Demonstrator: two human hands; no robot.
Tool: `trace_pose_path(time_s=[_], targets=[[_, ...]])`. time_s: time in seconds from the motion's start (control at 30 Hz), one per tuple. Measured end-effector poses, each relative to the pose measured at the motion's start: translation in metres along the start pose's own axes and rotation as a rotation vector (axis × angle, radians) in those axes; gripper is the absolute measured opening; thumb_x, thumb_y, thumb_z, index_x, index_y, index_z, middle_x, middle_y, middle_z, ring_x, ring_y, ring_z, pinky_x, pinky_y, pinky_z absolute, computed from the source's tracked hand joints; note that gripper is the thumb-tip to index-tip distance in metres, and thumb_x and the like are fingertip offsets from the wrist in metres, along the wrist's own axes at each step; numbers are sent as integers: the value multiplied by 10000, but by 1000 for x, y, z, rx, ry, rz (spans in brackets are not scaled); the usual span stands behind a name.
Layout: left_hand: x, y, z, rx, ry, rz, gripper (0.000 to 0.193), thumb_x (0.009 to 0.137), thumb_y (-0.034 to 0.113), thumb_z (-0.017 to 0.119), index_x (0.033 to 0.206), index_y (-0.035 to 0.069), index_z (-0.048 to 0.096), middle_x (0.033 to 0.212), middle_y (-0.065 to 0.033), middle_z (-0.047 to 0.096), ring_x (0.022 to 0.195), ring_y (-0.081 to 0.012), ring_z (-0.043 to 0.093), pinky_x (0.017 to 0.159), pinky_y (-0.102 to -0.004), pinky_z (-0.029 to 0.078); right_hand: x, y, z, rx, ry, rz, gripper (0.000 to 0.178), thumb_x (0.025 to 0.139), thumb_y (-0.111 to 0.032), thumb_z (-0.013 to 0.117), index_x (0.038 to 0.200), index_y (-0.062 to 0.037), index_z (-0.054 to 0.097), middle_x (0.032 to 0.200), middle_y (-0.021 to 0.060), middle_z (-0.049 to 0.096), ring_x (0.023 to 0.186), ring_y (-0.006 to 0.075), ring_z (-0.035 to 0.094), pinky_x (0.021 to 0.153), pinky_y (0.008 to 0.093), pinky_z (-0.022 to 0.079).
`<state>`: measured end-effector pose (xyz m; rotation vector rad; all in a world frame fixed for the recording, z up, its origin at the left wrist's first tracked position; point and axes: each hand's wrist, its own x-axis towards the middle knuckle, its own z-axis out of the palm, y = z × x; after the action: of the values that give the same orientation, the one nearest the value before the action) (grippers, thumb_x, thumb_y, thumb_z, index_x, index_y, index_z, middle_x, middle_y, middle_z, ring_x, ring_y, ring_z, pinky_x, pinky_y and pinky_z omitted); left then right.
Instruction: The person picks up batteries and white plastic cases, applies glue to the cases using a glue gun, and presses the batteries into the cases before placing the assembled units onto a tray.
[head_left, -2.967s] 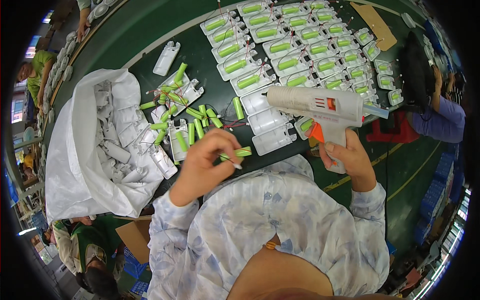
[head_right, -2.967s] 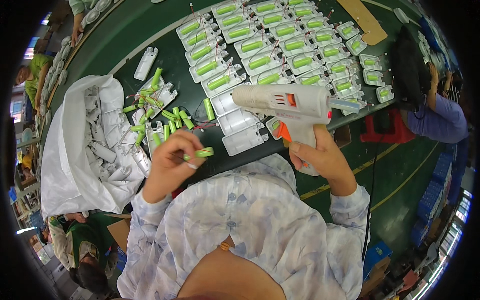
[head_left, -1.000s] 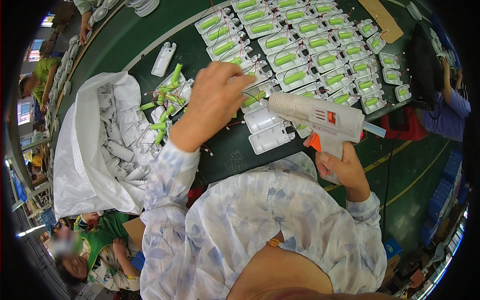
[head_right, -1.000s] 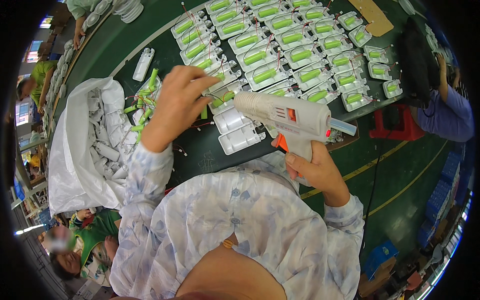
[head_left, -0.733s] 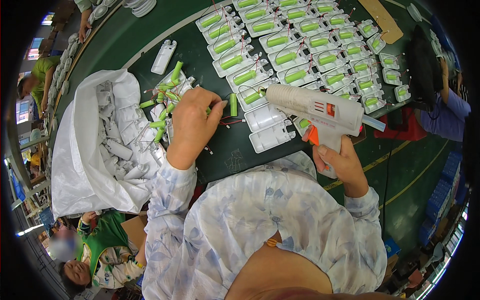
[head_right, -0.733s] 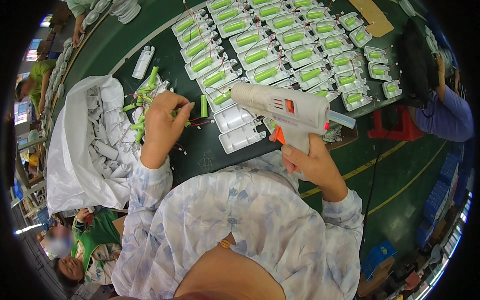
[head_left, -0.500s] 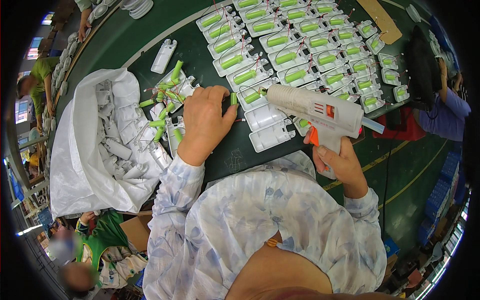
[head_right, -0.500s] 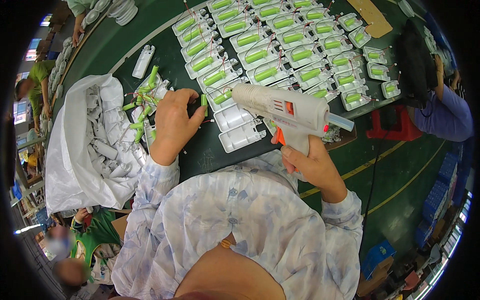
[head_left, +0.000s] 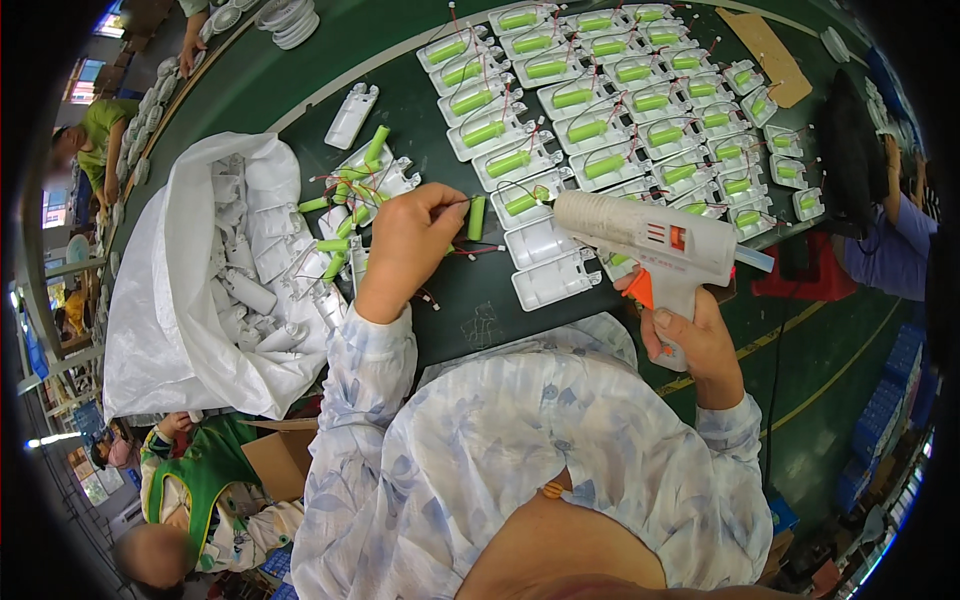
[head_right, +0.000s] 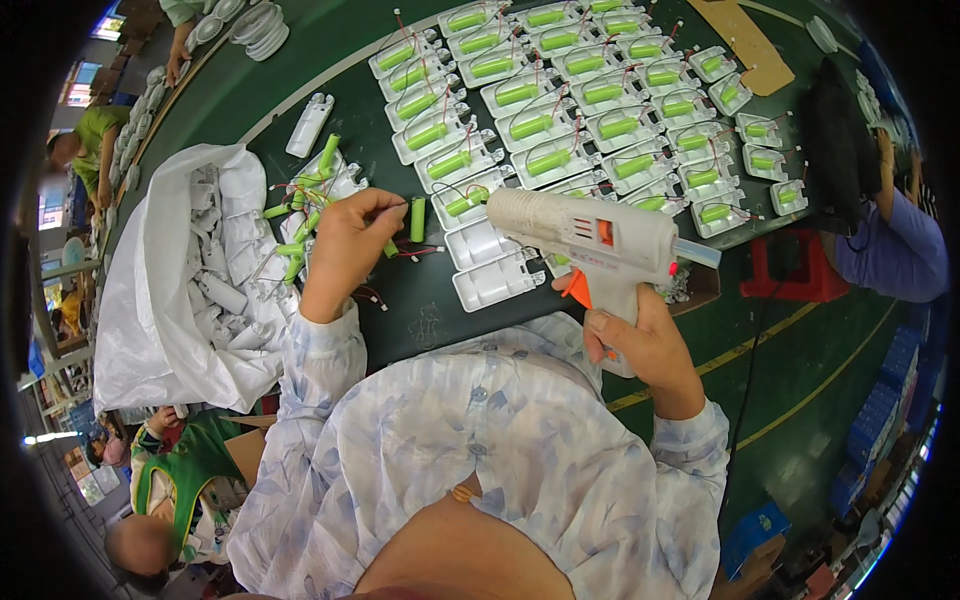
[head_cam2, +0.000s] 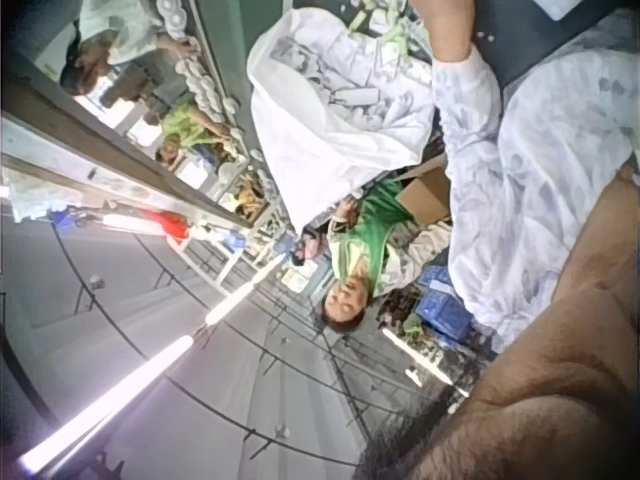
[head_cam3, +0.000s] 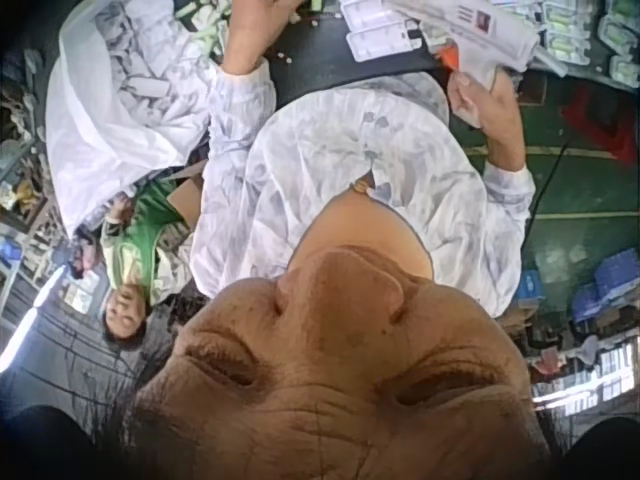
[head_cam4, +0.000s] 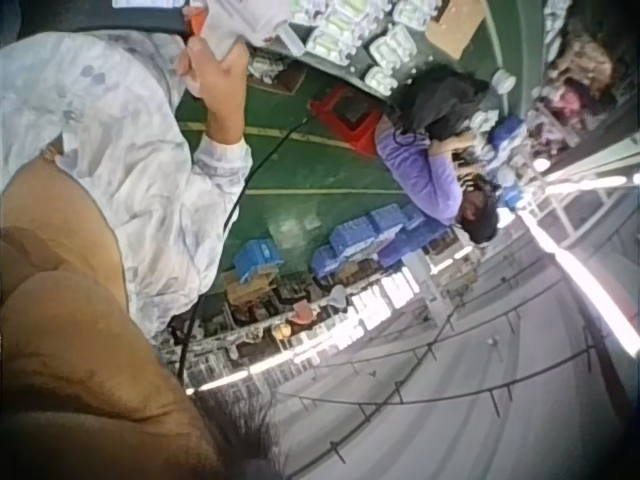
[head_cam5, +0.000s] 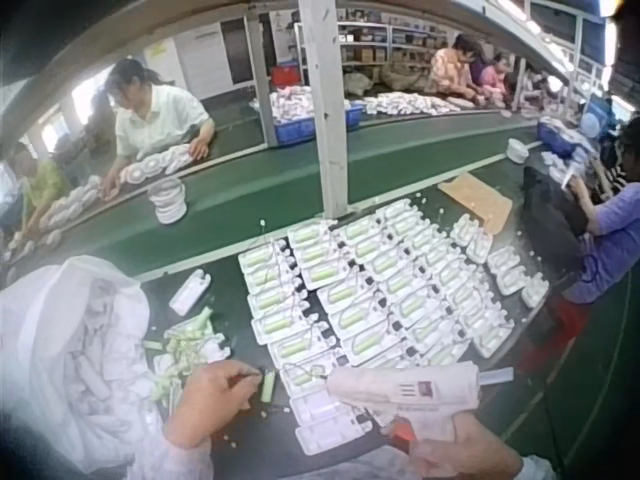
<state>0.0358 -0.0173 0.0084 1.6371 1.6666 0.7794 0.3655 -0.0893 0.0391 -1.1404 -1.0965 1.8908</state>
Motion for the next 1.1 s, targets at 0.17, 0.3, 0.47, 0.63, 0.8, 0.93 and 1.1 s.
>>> trace_pose_path(time_s=[0.17, 0.3, 0.47, 0.63, 0.8, 0.93, 1.1], targets=[[9, -2, -18, -83, 158, 290, 121, 823, 61, 727, 937, 21, 727, 861, -77, 617, 823, -186, 582, 753, -278, 457, 5, 5, -5, 109, 3, -34, 477, 868, -207, 612, 1247, 69, 524, 1162, 151, 640, 573, 107, 536, 522, 246, 434], [12, -1, -18, 269, 250, 464, 135, 767, 31, 722, 894, 78, 735, 737, -70, 557, 732, -245, 580, 708, -362, 454, 9, 4, -12, 110, -32, -10, 465, 871, -191, 605, 1244, 72, 518, 1148, 149, 643, 570, 115, 541, 508, 264, 433], [-4, 14, -14, 291, 170, 473, 125, 785, 21, 688, 897, 61, 729, 786, -118, 668, 698, -285, 642, 600, -390, 473, -12, 10, -18, 115, -9, 53, 370, 875, -138, 606, 1200, 36, 577, 704, 47, 595, 579, 110, 548, 515, 255, 426], [-35, 17, -22, -74, 296, 76, 142, 865, 2, 649, 987, -8, 721, 822, -84, 699, 683, -131, 621, 633, -269, 488, -3, 19, -20, 105, -140, 27, 353, 931, -145, 571, 1242, 24, 573, 750, 42, 591, 585, 103, 540, 563, 259, 435], [-55, 8, -29, -54, 269, 159, 130, 870, -11, 635, 980, -11, 705, 813, -93, 676, 729, -148, 635, 679, -271, 490, -11, 16, -10, 136, -103, -51, 379, 932, -138, 582, 1263, 42, 545, 789, 56, 597, 579, 107, 536, 566, 254, 435], [-45, 34, -35, 112, 324, 370, 224, 815, -65, 583, 988, -7, 714, 927, -150, 717, 850, -286, 692, 789, -337, 527, 2, 18, -21, 105, -98, 40, 345, 919, -145, 603, 1219, 20, 570, 721, 38, 586, 569, 105, 541, 552, 252, 430], [-4, 4, -26, -637, 40, 78, 174, 923, 2, 570, 1072, -58, 637, 1014, -138, 700, 997, -220, 680, 883, -322, 520, 7, 4, -21, 120, -59, -12, 444, 871, -194, 629, 1221, 68, 557, 750, 76, 618, 555, 108, 535, 493, 257, 412]])
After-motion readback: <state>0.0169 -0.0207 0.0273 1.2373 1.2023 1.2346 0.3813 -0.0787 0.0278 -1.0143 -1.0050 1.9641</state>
